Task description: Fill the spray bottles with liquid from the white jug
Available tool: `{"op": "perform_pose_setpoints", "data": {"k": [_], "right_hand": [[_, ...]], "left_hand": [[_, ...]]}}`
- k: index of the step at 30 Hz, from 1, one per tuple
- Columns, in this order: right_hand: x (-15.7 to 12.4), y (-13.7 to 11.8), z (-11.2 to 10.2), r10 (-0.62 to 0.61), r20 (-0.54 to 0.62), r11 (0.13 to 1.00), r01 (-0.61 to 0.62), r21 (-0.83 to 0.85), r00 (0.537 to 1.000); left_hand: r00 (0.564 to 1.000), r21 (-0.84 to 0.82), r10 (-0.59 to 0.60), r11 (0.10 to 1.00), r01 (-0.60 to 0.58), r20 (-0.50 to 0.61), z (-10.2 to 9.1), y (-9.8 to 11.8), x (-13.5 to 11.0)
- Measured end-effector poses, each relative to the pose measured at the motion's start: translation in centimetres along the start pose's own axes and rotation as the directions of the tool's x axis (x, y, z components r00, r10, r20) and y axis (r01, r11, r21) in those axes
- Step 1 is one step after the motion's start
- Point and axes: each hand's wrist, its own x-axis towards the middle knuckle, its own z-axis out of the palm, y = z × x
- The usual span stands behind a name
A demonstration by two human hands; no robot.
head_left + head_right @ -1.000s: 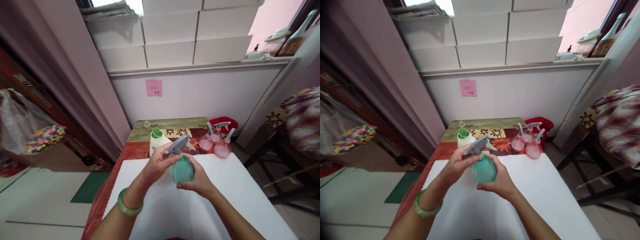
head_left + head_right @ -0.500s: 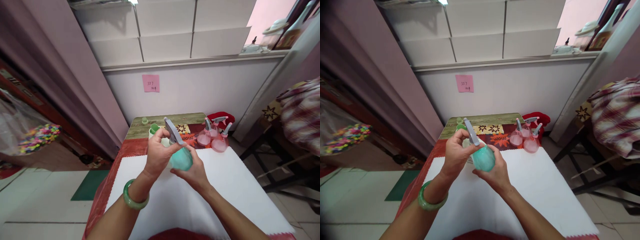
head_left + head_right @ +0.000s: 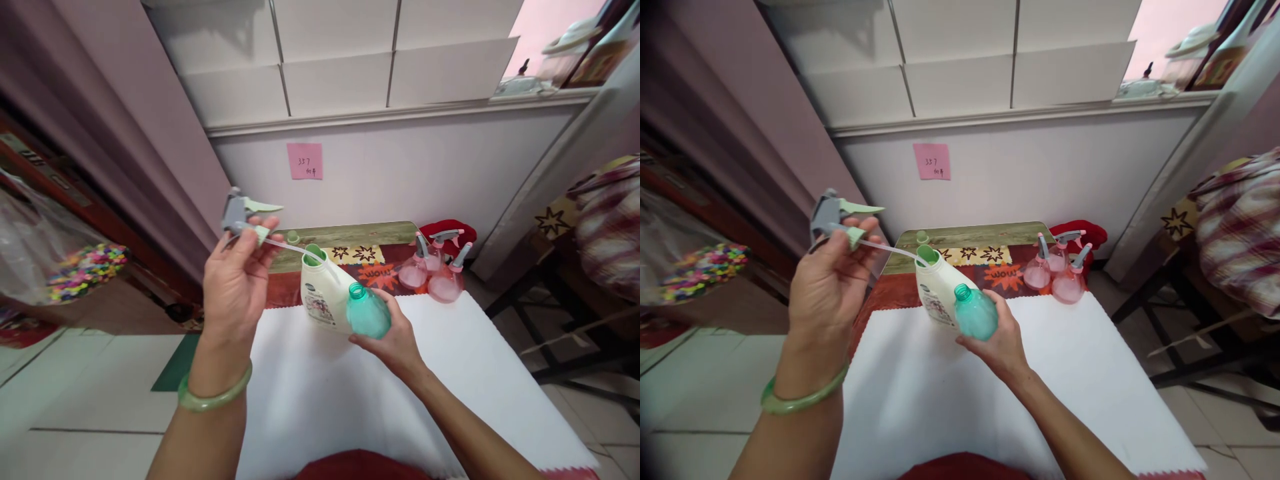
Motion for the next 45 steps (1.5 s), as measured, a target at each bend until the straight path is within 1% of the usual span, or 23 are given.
{"op": "perform_pose_setpoints", "data": {"k": [1,3,5,8,11,13,16,19,22,25,29,35,45], "right_hand": [[0.0,0.0,-0.1,0.0,0.006,1.0,0.0,-0.001,1.0],[0.3,-0.1,-0.3,-0.011,0.012,1.0,0.011,-0.01,1.0],[0.9,-0.5,-0.8,-0.038,0.005,0.999,0.038,-0.033,0.999],[2.5,-1.8,-1.7,-0.111,-0.006,0.988,0.11,-0.107,0.994],[4.8,-3.6,-2.6,-0.227,0.026,0.948,0.227,-0.221,0.974],[6.4,-4.8,-3.1,-0.293,0.07,0.903,0.3,-0.308,0.953],[8.3,-6.2,-3.4,-0.332,0.14,0.829,0.359,-0.429,0.933],[9.6,-7.1,-3.2,-0.341,0.209,0.745,0.399,-0.534,0.917],[10.2,-7.6,-2.9,-0.359,0.268,0.66,0.446,-0.605,0.894],[10.5,-8.1,-2.5,-0.339,0.311,0.604,0.459,-0.652,0.888],[10.6,-8.9,-2.2,-0.288,0.324,0.554,0.433,-0.711,0.901],[10.7,-9.2,-2.1,-0.328,0.324,0.479,0.452,-0.752,0.887],[10.7,-9.8,-2.3,-0.336,0.347,0.434,0.471,-0.768,0.875]], "left_hand": [[0.998,-0.036,0.003,0.999,-0.006,-0.065,-0.8,0.1,0.5],[0.98,-0.128,-0.008,0.992,-0.018,-0.2,-2.7,0.0,1.4],[0.953,-0.22,-0.057,0.975,-0.011,-0.298,-4.8,-0.8,2.0],[0.924,-0.297,-0.201,0.949,0.102,-0.325,-7.4,-3.5,2.0],[0.889,-0.371,-0.346,0.901,0.226,-0.299,-8.6,-6.8,0.7],[0.875,-0.417,-0.407,0.866,0.278,-0.263,-8.8,-8.5,-0.3],[0.868,-0.466,-0.437,0.835,0.293,-0.237,-9.0,-10.0,-1.1],[0.867,-0.493,-0.448,0.817,0.299,-0.218,-9.1,-10.7,-1.1],[0.871,-0.501,-0.463,0.801,0.329,-0.168,-9.0,-11.2,-1.0],[0.869,-0.507,-0.481,0.781,0.365,-0.115,-8.5,-11.9,-1.2],[0.867,-0.513,-0.489,0.77,0.379,-0.095,-8.3,-12.3,-1.6],[0.865,-0.518,-0.494,0.764,0.385,-0.085,-8.6,-12.4,-1.6],[0.863,-0.528,-0.502,0.749,0.4,-0.059,-8.5,-12.5,-1.7]]}}
